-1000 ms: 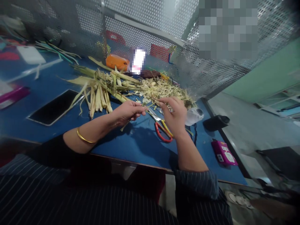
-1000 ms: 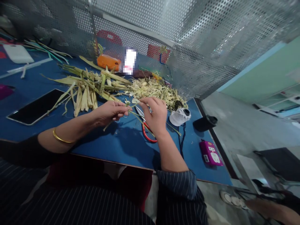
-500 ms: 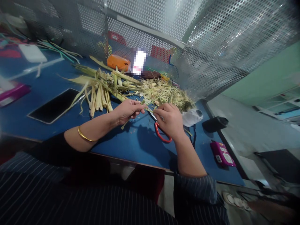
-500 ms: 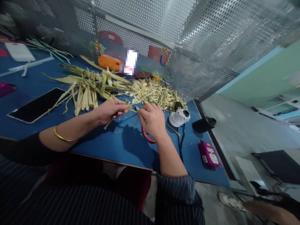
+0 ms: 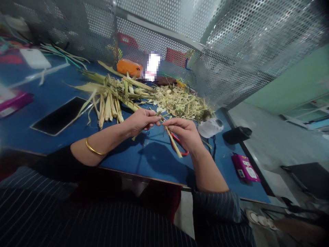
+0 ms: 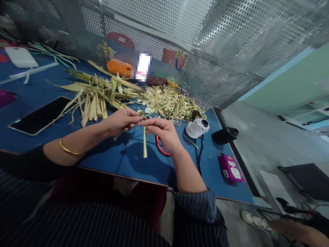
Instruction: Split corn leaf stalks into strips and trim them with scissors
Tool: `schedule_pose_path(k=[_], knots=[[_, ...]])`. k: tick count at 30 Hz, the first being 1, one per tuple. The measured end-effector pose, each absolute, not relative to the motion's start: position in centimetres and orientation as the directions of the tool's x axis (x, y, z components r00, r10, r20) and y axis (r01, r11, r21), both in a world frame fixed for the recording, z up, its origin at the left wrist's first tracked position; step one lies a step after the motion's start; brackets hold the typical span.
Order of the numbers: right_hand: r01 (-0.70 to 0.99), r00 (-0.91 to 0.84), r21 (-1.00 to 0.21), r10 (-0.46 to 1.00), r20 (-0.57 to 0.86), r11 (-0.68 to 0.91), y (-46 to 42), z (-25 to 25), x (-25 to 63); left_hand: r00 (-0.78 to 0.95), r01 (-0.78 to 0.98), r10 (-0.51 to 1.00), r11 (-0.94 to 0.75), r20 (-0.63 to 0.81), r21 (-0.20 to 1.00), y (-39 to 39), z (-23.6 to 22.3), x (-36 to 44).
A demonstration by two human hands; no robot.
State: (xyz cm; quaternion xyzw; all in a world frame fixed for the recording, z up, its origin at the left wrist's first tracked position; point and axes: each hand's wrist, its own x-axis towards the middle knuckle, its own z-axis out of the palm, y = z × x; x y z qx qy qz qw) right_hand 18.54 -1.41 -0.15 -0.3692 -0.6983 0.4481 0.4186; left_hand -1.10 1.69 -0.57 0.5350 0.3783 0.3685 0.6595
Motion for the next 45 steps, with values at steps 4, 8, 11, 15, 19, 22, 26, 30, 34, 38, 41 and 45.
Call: schedule_pose_path(k=[4, 8, 11, 15, 19, 22, 26, 30, 34, 38, 41, 45], knots=[[0.253, -0.355, -0.822, 0.839, 0.412, 0.511, -1.6, 0.0, 18.0, 0.432, -0.079, 0.894, 0.165, -0.115, 0.983, 1.8, -1.0, -1.0], [0.322, -0.258, -0.681, 0.753, 0.605, 0.657, -2.0, 0.1, 17.5, 0.439, -0.056, 0.890, 0.159, -0.119, 0.986, 1.6, -1.2, -0.8], [0.191, -0.159, -0.763, 0.786, 0.597, 0.618, -1.9, -0.2, 17.5, 0.452, -0.046, 0.878, 0.196, -0.155, 0.979, 1.4, -1.0, -0.7], [0.129, -0.061, -0.847, 0.857, 0.512, 0.515, -1.7, -0.4, 17.6, 0.505, -0.145, 0.832, 0.343, -0.229, 0.928, 1.4, -0.5, -0.7], [0.252, -0.045, -0.855, 0.888, 0.458, 0.453, -1.7, -0.2, 17.5, 0.526, -0.298, 0.796, 0.502, -0.299, 0.812, 1.7, -0.3, -0.8], [0.293, -0.047, -0.851, 0.896, 0.442, 0.435, -1.7, -0.1, 17.4, 0.514, -0.350, 0.801, 0.523, -0.308, 0.777, 1.9, -0.3, -0.8], [0.312, -0.042, -0.842, 0.892, 0.450, 0.439, -1.7, -0.2, 17.5, 0.473, -0.340, 0.828, 0.488, -0.302, 0.804, 1.8, -0.2, -0.6], [0.371, -0.027, -0.822, 0.890, 0.455, 0.432, -1.8, -0.2, 17.6, 0.439, -0.314, 0.840, 0.475, -0.318, 0.822, 1.7, -0.4, -0.5], [0.414, -0.034, -0.794, 0.879, 0.476, 0.446, -2.0, 0.0, 17.6, 0.451, -0.318, 0.835, 0.481, -0.316, 0.817, 1.7, -0.6, -0.6], [0.482, -0.040, -0.729, 0.843, 0.537, 0.487, -2.0, 0.7, 18.1, 0.447, -0.355, 0.842, 0.478, -0.303, 0.803, 1.7, -0.4, -0.7], [0.527, -0.089, -0.675, 0.823, 0.561, 0.517, -2.0, 1.1, 18.5, 0.431, -0.366, 0.853, 0.464, -0.295, 0.806, 1.8, -0.2, -0.8], [0.559, -0.154, -0.635, 0.819, 0.552, 0.533, -1.9, 1.3, 18.6, 0.430, -0.344, 0.855, 0.453, -0.291, 0.822, 1.7, -0.1, -0.8]])
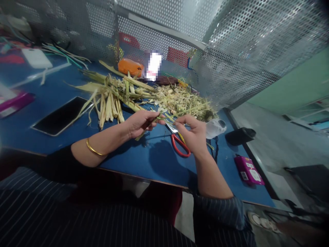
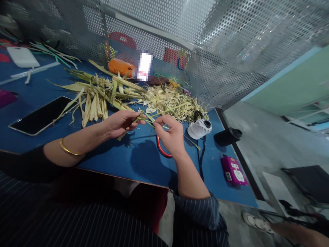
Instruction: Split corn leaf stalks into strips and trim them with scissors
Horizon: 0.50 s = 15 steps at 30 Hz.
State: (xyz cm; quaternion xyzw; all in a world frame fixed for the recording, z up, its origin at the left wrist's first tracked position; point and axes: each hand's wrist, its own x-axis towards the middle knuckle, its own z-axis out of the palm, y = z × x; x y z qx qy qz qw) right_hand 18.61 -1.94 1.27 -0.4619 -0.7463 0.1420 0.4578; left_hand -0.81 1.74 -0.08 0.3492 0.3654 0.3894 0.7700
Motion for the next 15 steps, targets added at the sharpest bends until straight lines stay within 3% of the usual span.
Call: schedule_pose_path(k=[10, 15], knots=[[0.583, -0.218, -0.608, 0.824, 0.522, 0.539, -1.6, 0.7, 18.8, 0.404, -0.274, 0.895, 0.316, -0.189, 0.908, 1.4, -0.3, -0.4], [0.651, -0.145, -0.585, 0.835, 0.530, 0.484, -1.6, -0.3, 18.1, 0.397, -0.168, 0.908, 0.213, -0.131, 0.963, 0.9, -0.7, -0.1]])
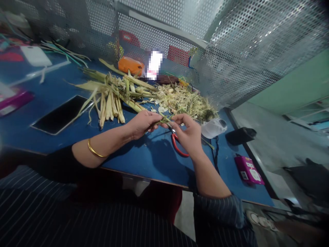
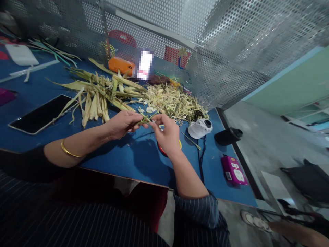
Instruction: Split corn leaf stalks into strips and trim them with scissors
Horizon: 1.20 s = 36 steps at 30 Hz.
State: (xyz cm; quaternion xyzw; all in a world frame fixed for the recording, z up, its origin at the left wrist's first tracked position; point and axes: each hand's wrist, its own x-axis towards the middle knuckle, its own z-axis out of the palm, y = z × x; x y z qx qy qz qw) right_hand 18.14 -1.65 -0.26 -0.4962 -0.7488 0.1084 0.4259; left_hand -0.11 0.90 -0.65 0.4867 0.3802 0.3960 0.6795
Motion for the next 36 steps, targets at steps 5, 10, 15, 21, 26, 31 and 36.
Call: schedule_pose_path(k=[5, 10, 15, 21, 26, 31, 36], knots=[[0.732, -0.188, -0.474, 0.814, 0.550, 0.489, -1.6, -1.2, 17.5, 0.414, 0.036, 0.910, -0.012, -0.003, 0.999, 0.3, -0.7, 0.1], [0.720, -0.278, -0.413, 0.777, 0.564, 0.557, -1.7, -1.0, 17.3, 0.412, 0.225, 0.905, -0.217, 0.109, 0.950, 0.4, -1.1, 0.0], [0.649, -0.238, -0.535, 0.813, 0.531, 0.540, -1.3, -0.8, 17.3, 0.461, 0.250, 0.883, -0.223, 0.086, 0.942, 0.4, -1.2, 0.1], [0.530, -0.152, -0.707, 0.872, 0.465, 0.469, -0.5, -0.6, 17.3, 0.487, 0.238, 0.873, -0.156, 0.022, 0.959, 0.0, -0.9, 0.4], [0.235, -0.051, -0.869, 0.898, 0.437, 0.436, -0.7, -0.2, 16.9, 0.527, 0.206, 0.850, -0.130, 0.002, 0.970, 0.1, -0.9, 0.3], [0.062, -0.023, -0.828, 0.830, 0.558, 0.558, -1.0, -0.1, 16.5, 0.561, 0.182, 0.826, -0.052, -0.061, 0.982, 0.2, -0.8, 0.1], [0.155, -0.026, -0.789, 0.801, 0.598, 0.594, -1.1, -0.2, 16.2, 0.668, 0.116, 0.740, 0.009, -0.084, 0.993, 0.2, -0.7, 0.0]])
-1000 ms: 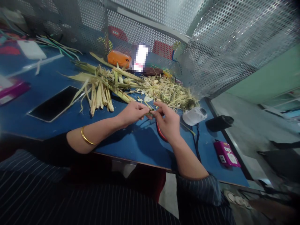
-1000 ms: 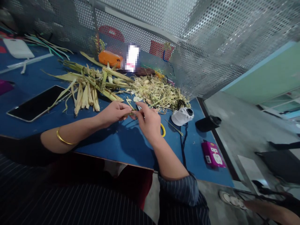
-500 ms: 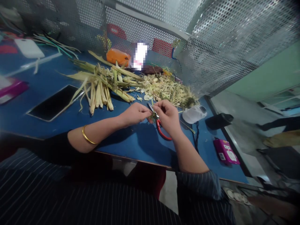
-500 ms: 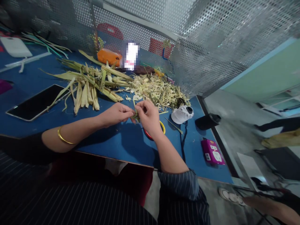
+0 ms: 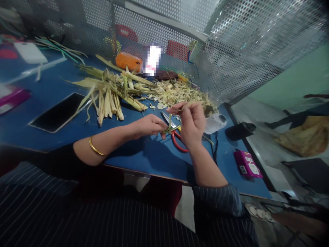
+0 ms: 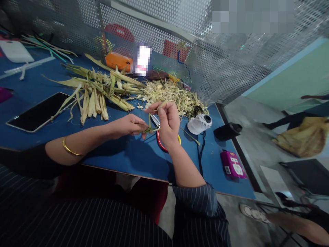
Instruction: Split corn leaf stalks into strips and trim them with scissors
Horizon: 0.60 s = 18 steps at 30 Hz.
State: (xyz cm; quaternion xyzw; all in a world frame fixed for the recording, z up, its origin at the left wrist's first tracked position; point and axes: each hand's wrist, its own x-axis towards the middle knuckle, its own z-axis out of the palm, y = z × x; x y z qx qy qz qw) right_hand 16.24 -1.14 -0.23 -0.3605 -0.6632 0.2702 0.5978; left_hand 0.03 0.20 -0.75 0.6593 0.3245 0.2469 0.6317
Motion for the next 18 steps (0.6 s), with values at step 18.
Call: schedule_pose_path(k=[18], knots=[[0.246, -0.280, -0.762, 0.797, 0.535, 0.598, -2.4, 0.3, 15.2, 0.650, 0.175, 0.759, -0.199, 0.039, 0.964, -0.5, -0.7, 0.5]])
